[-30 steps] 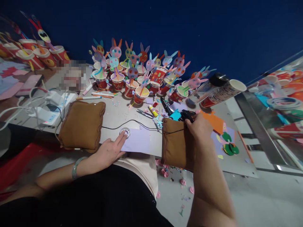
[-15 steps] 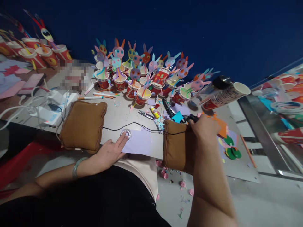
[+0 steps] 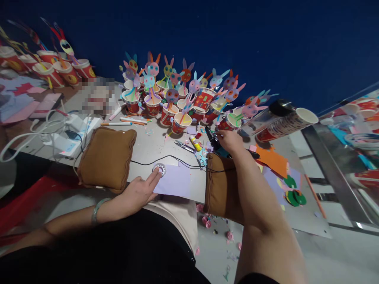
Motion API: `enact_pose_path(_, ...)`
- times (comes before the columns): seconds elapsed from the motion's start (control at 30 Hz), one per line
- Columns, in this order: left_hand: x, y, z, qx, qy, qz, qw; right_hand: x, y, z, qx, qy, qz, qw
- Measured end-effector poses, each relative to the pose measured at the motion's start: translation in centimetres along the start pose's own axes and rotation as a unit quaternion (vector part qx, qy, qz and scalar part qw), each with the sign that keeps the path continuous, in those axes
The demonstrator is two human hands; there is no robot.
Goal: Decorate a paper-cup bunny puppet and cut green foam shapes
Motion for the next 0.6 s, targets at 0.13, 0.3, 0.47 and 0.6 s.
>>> enact_pose_path(0.13, -0.1, -0.2, 0.0, -0.013, 0.006, 0.005, 1.0, -0.6, -0.7, -1.6, -0.001, -0.004, 0.015, 1.0)
enact_pose_path(0.3, 0.0, -0.5, -0.1, -0.008, 0.004, -0.002, 1.0, -1.0, -0.6, -2.3, 0.004, -0.005, 0.017, 1.0)
enact_pose_path(0.47, 0.0, -0.5, 0.0, -0.005, 0.0, 0.0, 1.0, -1.1, 0.2, -2.1, 0.022, 0.007, -0.03, 0.999)
enact_pose_path(0.6, -0.1, -0.1, 0.2, -0.002, -0.002, 0.013, 1.0, -0.4, 2.2, -1.0, 0.076, 0.006, -0.107, 0.991)
Point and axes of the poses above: each hand's wrist, its own z-axis away from the middle knuckle, its own y-axis out of the back of the hand, x = y × z, the point moved 9 cm from there along -z, towards the middle knuckle, and after that the axes turned 12 degrees about -z, right-handed, at the moved point
